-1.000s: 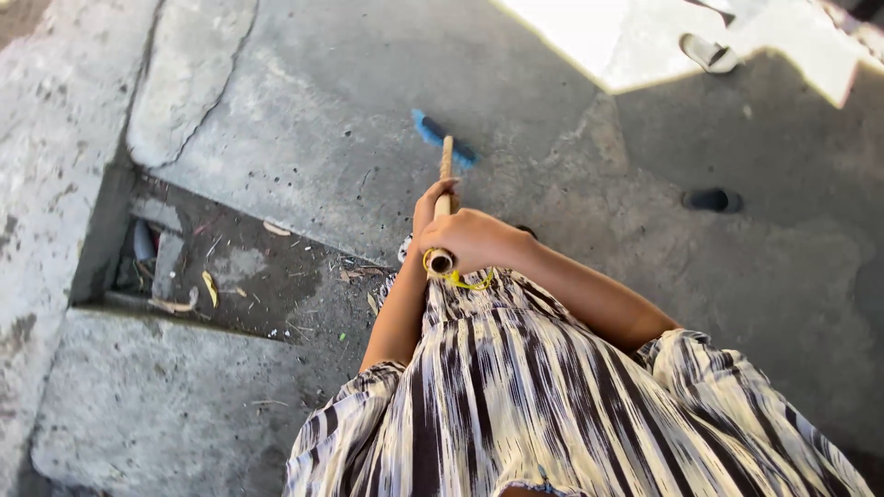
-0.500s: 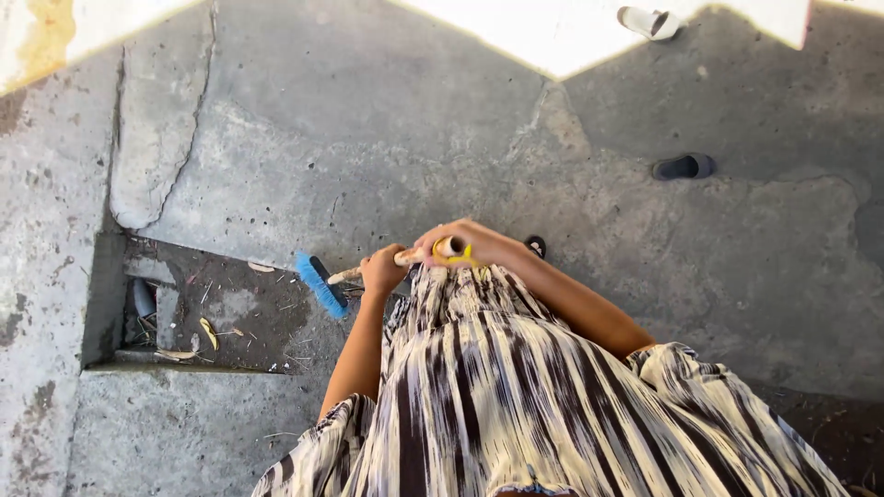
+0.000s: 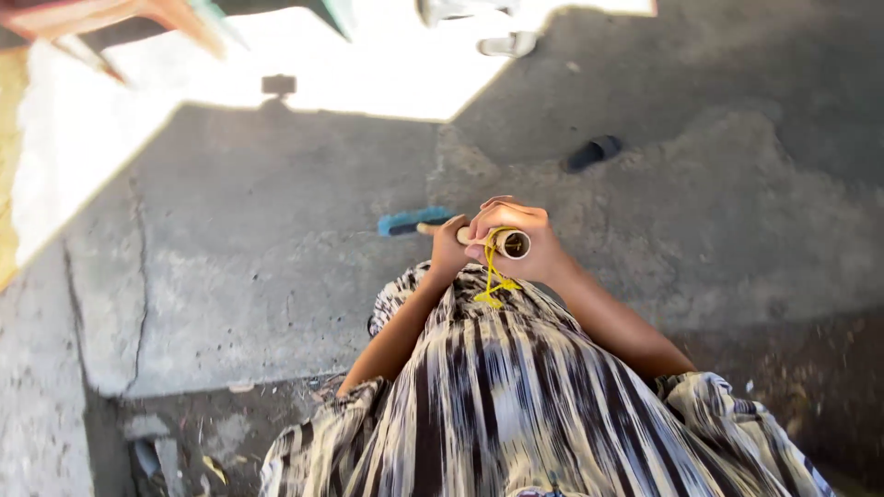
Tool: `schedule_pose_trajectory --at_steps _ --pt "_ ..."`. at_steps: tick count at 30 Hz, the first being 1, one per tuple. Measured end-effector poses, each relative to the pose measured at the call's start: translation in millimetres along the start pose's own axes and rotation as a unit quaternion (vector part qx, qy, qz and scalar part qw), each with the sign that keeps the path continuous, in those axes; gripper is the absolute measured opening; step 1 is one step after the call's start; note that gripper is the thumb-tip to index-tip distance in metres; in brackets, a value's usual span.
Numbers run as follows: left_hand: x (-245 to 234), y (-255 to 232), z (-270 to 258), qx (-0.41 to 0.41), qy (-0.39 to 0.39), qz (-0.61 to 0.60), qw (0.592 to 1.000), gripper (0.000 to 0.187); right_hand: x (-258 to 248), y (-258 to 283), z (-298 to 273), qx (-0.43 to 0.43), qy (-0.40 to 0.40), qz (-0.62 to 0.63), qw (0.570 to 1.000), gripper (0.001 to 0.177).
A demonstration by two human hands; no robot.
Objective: Sweeping and cleaning an outdoor backyard area with a broom.
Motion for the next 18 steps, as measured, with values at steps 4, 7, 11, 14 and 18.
schedule_pose_trajectory --at_steps 4,7,11,14,18 --pt "101 -12 43 0.075 0.169 -0.053 0.981 0.031 -64 -35 -51 0.098 -0.05 0.054 0.993 0.026" --pt "168 -24 52 0.11 0.308 -0.066 0.943 0.026 -97 -40 -87 0.189 -0.087 0.071 0.975 0.02" --pt "237 -67 74 0.167 0.436 -0.083 0.881 0.023 -149 -36 -101 0.16 -0.21 -0.024 0.964 0.021" --pt "285 -85 90 0.173 0.495 -0.083 0.847 0.022 -185 -39 -106 0.166 -0.255 -0.142 0.942 0.023" --pt "347 -91 116 0.137 0.545 -0.045 0.826 0.03 -238 -68 -109 0.203 -0.271 -0.192 0.921 0.025"
Point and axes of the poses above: each hand's wrist, its own z-axis towards the middle knuckle, its own x-axis out of the palm, y = z × x, the point moved 4 cm from there along z, towards the middle knuckle, and after that the axes turned 10 degrees about -z, right-handed, at the moved point
